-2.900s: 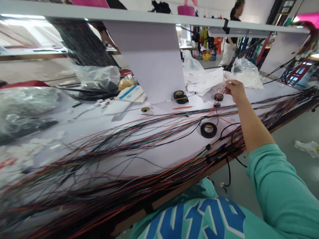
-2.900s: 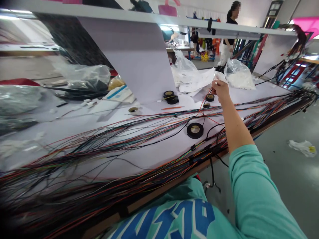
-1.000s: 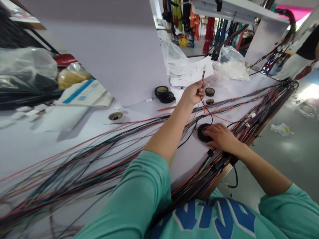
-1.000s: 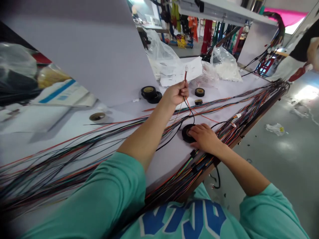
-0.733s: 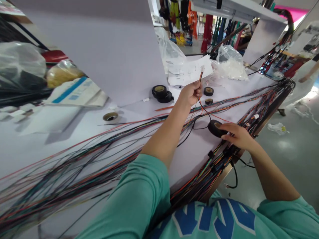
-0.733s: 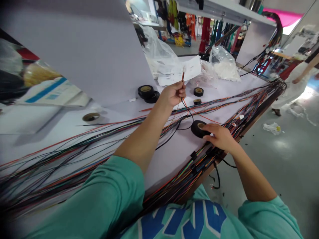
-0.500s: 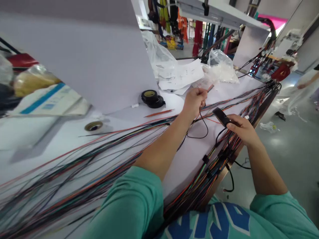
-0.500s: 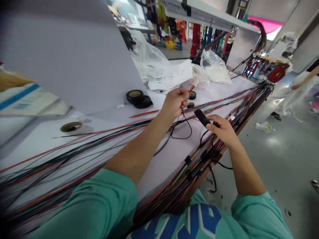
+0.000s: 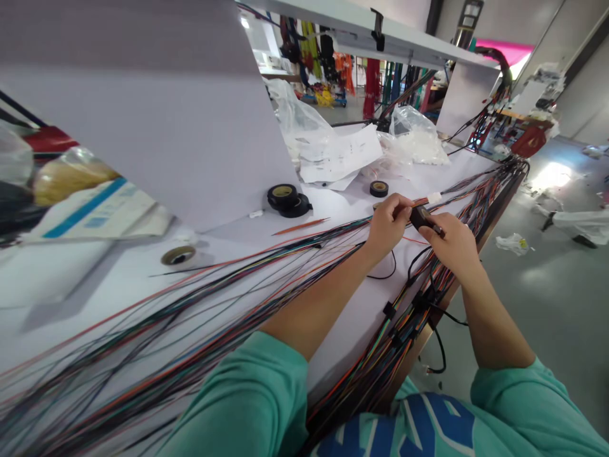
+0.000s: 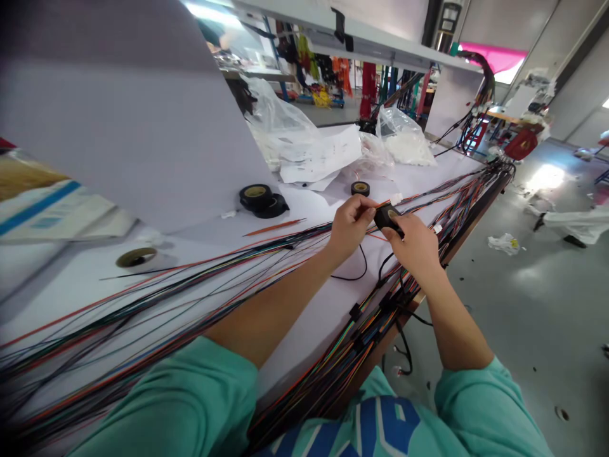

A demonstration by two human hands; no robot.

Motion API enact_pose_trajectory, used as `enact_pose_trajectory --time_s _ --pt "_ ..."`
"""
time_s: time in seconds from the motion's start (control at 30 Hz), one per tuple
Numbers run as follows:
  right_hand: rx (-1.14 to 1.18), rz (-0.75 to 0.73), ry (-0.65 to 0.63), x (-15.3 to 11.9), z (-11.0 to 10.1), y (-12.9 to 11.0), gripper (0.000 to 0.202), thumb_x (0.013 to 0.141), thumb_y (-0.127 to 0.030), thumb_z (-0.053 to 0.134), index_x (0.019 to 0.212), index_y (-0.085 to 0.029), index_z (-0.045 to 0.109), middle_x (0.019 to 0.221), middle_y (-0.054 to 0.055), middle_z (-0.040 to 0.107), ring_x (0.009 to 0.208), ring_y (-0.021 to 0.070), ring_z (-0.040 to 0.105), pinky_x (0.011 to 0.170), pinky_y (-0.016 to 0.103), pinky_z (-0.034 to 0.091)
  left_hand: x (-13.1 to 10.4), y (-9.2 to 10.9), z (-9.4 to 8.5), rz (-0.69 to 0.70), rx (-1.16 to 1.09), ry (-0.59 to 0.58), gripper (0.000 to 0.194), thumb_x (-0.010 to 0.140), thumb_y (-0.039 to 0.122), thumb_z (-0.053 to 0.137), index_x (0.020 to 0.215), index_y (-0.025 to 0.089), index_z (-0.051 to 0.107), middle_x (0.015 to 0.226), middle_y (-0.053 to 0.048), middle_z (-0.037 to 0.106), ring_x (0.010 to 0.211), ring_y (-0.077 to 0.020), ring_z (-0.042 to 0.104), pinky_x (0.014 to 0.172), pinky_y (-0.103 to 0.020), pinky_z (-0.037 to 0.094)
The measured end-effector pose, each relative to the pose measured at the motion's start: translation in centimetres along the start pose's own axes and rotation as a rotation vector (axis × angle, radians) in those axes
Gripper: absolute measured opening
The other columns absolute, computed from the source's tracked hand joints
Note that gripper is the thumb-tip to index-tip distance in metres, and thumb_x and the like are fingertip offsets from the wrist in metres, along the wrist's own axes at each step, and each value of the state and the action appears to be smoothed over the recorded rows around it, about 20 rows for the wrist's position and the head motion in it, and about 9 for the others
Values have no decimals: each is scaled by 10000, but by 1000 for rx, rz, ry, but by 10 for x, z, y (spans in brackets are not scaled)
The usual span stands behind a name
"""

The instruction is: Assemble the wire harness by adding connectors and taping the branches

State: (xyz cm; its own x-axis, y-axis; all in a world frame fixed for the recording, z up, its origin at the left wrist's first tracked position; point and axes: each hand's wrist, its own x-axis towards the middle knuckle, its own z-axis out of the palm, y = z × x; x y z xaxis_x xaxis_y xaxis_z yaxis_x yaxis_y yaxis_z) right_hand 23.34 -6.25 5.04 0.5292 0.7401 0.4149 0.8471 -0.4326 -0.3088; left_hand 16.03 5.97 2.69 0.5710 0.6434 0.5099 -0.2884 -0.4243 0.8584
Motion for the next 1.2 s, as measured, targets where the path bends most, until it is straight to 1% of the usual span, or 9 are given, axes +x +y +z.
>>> enact_pose_trajectory --time_s 0.13,0.37,0.63,0.77,0.9,1.0,1.1,1.13,1.2 --pt "-26 26 -7 4 2 -1 273 799 -309 488 970 -217 681 921 74 664 857 227 598 663 319 423 -3 0 2 17 -6 -16 110 742 89 471 711 181 525 671 27 553 652 -93 516 667 -230 420" --pt "-91 54 -12 7 3 -4 286 815 -312 466 992 -216 669 927 75 652 861 230 593 648 314 411 -3 -4 3 -50 -26 3 109 729 90 488 704 182 540 657 32 562 615 -84 504 624 -222 410" --pt "-109 79 -39 7 1 -7 276 816 -309 481 999 -211 663 954 82 649 865 235 589 624 299 394 2 -13 2 -103 -128 26 97 753 213 524 785 180 609 677 13 598 613 -88 524 605 -217 435" --pt "-134 80 -73 7 -1 -11 266 831 -302 470 984 -203 664 946 82 642 851 225 586 614 288 378 1 -11 1 -57 -54 1 105 716 269 586 732 168 609 676 11 586 638 -102 520 622 -232 427" --pt "-140 98 -76 6 -1 -15 272 835 -328 466 985 -205 657 965 84 641 867 228 584 609 284 365 0 -5 1 -68 87 5 98 736 229 558 656 174 544 610 32 528 599 -97 474 595 -231 392" --pt "-142 113 -47 6 2 -16 267 819 -379 479 912 -205 659 928 87 648 857 237 584 613 294 362 1 1 -1 -81 160 2 140 747 166 525 616 182 477 582 42 481 594 -97 453 608 -235 374" --pt "-114 90 37 7 8 -13 248 778 -401 508 804 -192 639 828 91 647 806 231 577 633 305 369 3 5 -2 -93 187 -21 184 759 150 506 595 189 432 564 45 440 584 -101 438 599 -243 351" --pt "-91 84 74 8 10 -12 244 759 -399 522 820 -189 631 808 90 646 790 229 574 640 306 373 3 5 -3 -95 186 -31 186 762 150 502 596 190 429 560 46 432 583 -103 437 593 -244 344" --pt "-39 74 130 11 14 -9 309 730 -388 534 951 -185 611 793 79 648 765 225 569 647 308 379 3 6 -3 -97 178 -50 187 764 151 501 595 190 432 554 47 428 584 -105 436 586 -245 335"
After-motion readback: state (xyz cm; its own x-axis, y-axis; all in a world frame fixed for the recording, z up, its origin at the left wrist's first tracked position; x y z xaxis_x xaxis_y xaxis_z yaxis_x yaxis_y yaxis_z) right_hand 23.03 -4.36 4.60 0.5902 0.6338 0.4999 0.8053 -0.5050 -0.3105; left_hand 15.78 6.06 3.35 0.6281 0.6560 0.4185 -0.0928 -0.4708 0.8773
